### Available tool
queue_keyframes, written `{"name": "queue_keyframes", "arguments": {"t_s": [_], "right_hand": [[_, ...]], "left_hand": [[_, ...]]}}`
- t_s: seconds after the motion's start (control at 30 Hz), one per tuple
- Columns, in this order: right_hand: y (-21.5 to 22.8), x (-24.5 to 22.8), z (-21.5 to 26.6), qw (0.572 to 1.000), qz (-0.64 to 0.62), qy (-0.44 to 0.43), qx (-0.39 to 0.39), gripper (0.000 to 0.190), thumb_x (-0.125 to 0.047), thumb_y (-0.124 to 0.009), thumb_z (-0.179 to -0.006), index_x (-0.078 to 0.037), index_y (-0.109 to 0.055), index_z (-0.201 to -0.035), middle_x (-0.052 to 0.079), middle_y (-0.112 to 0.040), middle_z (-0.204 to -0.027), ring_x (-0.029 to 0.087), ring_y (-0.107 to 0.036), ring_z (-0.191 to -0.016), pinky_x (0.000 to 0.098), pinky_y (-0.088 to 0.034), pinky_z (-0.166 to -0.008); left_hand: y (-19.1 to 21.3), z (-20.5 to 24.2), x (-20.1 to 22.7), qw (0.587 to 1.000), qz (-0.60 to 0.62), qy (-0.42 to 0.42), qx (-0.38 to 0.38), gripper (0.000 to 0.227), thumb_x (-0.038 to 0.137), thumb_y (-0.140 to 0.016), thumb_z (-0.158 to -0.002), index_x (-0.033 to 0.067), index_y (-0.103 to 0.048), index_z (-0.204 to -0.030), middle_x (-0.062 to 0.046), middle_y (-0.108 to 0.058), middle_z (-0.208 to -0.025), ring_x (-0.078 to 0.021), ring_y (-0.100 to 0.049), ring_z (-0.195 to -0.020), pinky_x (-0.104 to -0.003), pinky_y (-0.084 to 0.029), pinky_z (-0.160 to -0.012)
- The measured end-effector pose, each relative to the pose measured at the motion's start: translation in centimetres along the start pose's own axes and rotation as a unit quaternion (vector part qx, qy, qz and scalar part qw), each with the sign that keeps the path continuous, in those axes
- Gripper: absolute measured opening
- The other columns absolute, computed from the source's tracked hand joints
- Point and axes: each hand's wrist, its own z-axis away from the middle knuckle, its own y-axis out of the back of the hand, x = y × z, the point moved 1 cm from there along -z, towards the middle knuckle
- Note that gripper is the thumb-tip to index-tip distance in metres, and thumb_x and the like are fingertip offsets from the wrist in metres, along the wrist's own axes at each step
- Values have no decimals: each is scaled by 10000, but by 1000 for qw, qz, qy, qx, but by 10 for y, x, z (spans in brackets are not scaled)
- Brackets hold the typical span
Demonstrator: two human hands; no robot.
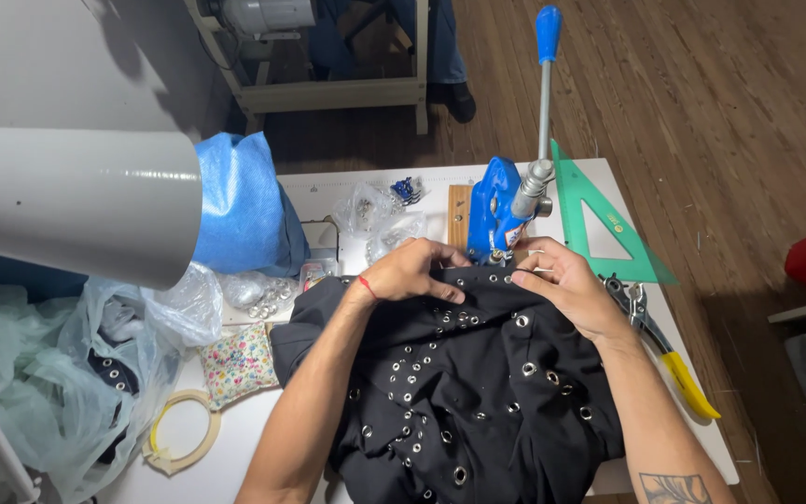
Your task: Attaching metal eyelets to a black garment using a manual press
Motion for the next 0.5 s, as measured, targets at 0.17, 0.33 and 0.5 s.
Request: {"name": "queue_keyframes", "arguments": {"t_s": [0.17, 0.33, 0.5], "right_hand": [[2, -18, 22, 994, 105, -8, -38, 533, -88, -932, -960, -32, -799, -1473, 92, -873, -1004, 115, -783, -885, 315, -659, -866], [-23, -97, 27, 956, 263, -39, -121, 331, -227, -824, -1045, -99, -906, -1340, 127, -970, -1018, 213, -867, -947, 430, -691, -928], [-91, -119, -16, 893, 391, 68, -212, 331, -319, -679, -1157, -124, -838, -1372, 222, -905, -1148, 447, -865, -1111, 568, -667, -993]], "left_hand": [[-10, 41, 5, 994, 73, -77, 27, 238, 263, -943, -972, 92, -886, -1128, -138, -860, -970, -272, -810, -968, -465, -653, -947], [-50, 87, 17, 970, -12, -205, 127, 163, 234, -856, -1066, 91, -830, -1141, -140, -815, -1051, -378, -828, -1011, -483, -657, -923], [-102, 113, 5, 896, -216, -320, 218, 209, 344, -626, -1220, 187, -755, -1175, -14, -666, -1050, -252, -712, -942, -385, -567, -817]]}}
